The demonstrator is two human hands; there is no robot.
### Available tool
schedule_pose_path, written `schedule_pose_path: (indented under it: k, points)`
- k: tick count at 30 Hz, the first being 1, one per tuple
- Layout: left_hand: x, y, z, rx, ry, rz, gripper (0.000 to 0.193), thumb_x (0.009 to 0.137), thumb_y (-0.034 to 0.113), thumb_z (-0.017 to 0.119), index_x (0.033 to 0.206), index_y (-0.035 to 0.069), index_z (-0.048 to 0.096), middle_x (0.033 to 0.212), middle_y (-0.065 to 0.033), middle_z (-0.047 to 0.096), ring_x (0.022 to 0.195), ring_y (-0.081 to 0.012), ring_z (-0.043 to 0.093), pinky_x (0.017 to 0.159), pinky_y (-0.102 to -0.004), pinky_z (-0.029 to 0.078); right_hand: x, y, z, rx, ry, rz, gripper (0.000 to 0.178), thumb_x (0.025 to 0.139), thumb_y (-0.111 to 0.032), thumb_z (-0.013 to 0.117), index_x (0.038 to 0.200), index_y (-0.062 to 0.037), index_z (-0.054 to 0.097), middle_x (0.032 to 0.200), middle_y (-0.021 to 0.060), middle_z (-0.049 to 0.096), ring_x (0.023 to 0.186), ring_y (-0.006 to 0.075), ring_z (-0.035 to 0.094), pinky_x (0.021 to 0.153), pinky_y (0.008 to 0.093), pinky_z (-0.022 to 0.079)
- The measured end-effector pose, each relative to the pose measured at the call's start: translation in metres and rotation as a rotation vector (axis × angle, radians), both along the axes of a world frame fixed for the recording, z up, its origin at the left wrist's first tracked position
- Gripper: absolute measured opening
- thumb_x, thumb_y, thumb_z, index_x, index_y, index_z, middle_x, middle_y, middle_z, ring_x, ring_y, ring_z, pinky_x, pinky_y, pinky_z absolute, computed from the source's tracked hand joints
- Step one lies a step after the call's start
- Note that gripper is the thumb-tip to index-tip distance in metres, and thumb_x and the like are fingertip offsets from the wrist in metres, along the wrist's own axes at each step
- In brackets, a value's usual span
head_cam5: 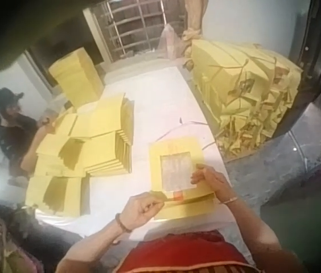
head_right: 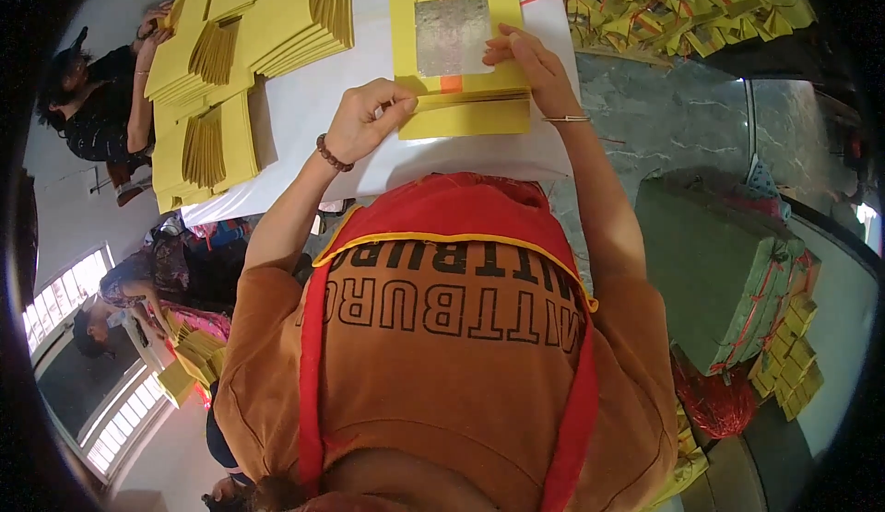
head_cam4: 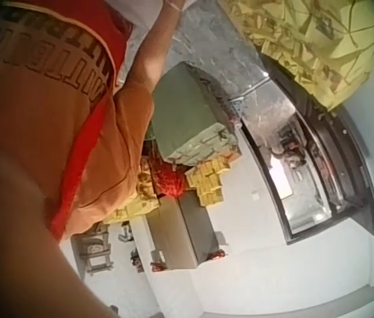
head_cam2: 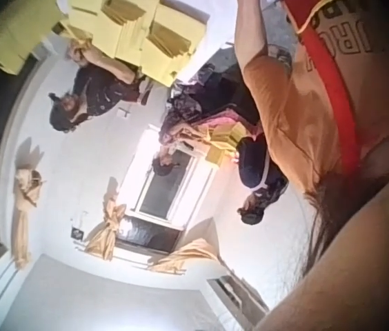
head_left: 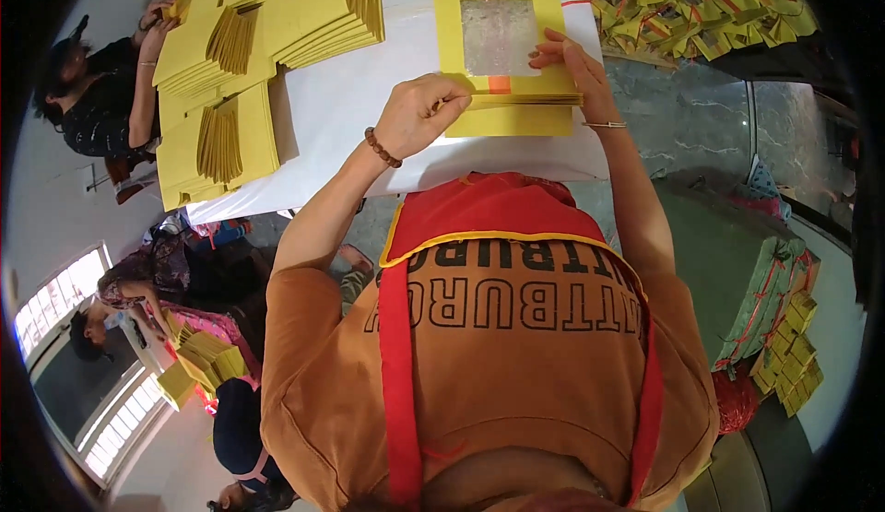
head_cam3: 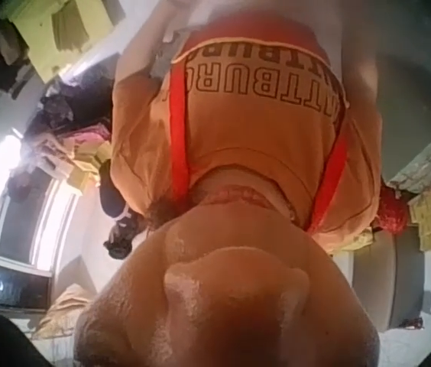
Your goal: Manually folding yellow paper with silver foil inserts at a workbench.
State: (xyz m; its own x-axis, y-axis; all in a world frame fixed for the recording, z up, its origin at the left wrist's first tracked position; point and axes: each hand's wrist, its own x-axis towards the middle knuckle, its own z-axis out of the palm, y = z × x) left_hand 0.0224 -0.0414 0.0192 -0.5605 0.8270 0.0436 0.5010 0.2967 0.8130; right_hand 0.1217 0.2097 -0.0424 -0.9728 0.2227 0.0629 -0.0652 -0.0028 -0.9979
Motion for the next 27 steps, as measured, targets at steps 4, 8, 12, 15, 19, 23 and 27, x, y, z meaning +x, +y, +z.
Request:
schedule_pose_path:
  k: [4,8,12,15,19,23,27]
  points:
    - [0.0,0.001,-0.003,0.02,-0.049,0.031,0.014,0.084,0.014,0.059,0.086,0.001,0.064,0.073,-0.0105,0.062,0.059,-0.0173,0.056,0.056,-0.0287,0.044,0.001,0.001,0.001,0.047,0.015,0.027,0.05,0.099,-0.038,0.029,0.107,0.0001,0.06,0.099,0.0077,0.065,0.132,0.0246,0.031,0.107,0.036,0.025]
    - [-0.002,0.0,-0.01,0.034,-0.194,0.079,0.016,0.085,0.016,0.059,0.086,0.001,0.064,0.067,-0.0072,0.06,0.057,-0.0105,0.052,0.055,-0.0257,0.043,0.0,0.003,-0.002,0.01,0.009,0.042,0.057,0.099,-0.042,0.023,0.107,-0.0003,0.061,0.099,0.008,0.065,0.132,0.0248,0.031,0.108,0.037,0.023]
    - [-0.004,0.001,-0.015,0.013,-0.221,0.081,0.018,0.085,0.017,0.06,0.087,0.0,0.063,0.064,-0.0034,0.058,0.057,-0.0069,0.049,0.054,-0.0242,0.042,0.001,0.007,-0.007,0.04,0.002,0.068,0.055,0.099,-0.042,0.023,0.114,-0.0005,0.056,0.106,0.0104,0.063,0.131,0.0219,0.034,0.108,0.0359,0.026]
    - [-0.006,0.001,-0.02,0.074,-0.285,0.119,0.02,0.087,0.018,0.059,0.086,-0.001,0.063,0.064,0.0011,0.055,0.056,-0.0045,0.046,0.051,-0.0229,0.04,0.004,0.012,-0.014,-0.031,0.031,0.101,0.05,0.097,-0.038,0.029,0.119,-0.0008,0.054,0.124,0.0101,0.054,0.13,0.021,0.036,0.107,0.0346,0.027]
    - [-0.014,0.003,-0.027,0.152,-0.55,0.196,0.02,0.089,0.02,0.058,0.088,0.001,0.064,0.064,0.0053,0.053,0.056,-0.0017,0.042,0.049,-0.0201,0.036,0.009,0.004,0.0,0.077,-0.03,0.059,0.042,0.086,-0.029,0.061,0.119,-0.004,0.056,0.141,0.0102,0.037,0.131,0.0217,0.034,0.106,0.0362,0.028]
    - [-0.02,0.001,-0.019,0.084,-0.593,0.143,0.017,0.087,0.019,0.06,0.094,0.004,0.065,0.078,0.0032,0.059,0.069,-0.0051,0.049,0.06,-0.0222,0.04,0.007,0.008,0.0,0.249,-0.028,0.097,0.055,0.079,-0.012,0.07,0.129,-0.0053,0.049,0.14,0.0095,0.038,0.127,0.0172,0.038,0.102,0.0322,0.034]
    - [-0.023,0.0,-0.005,0.323,-0.231,-0.09,0.026,0.082,0.021,0.065,0.105,0.008,0.063,0.099,-0.0012,0.061,0.09,-0.0137,0.052,0.076,-0.0295,0.041,0.007,0.004,-0.004,-0.037,-0.12,0.038,0.048,0.082,-0.007,0.066,0.128,-0.0039,0.05,0.136,0.0086,0.043,0.119,0.0133,0.044,0.097,0.0279,0.038]
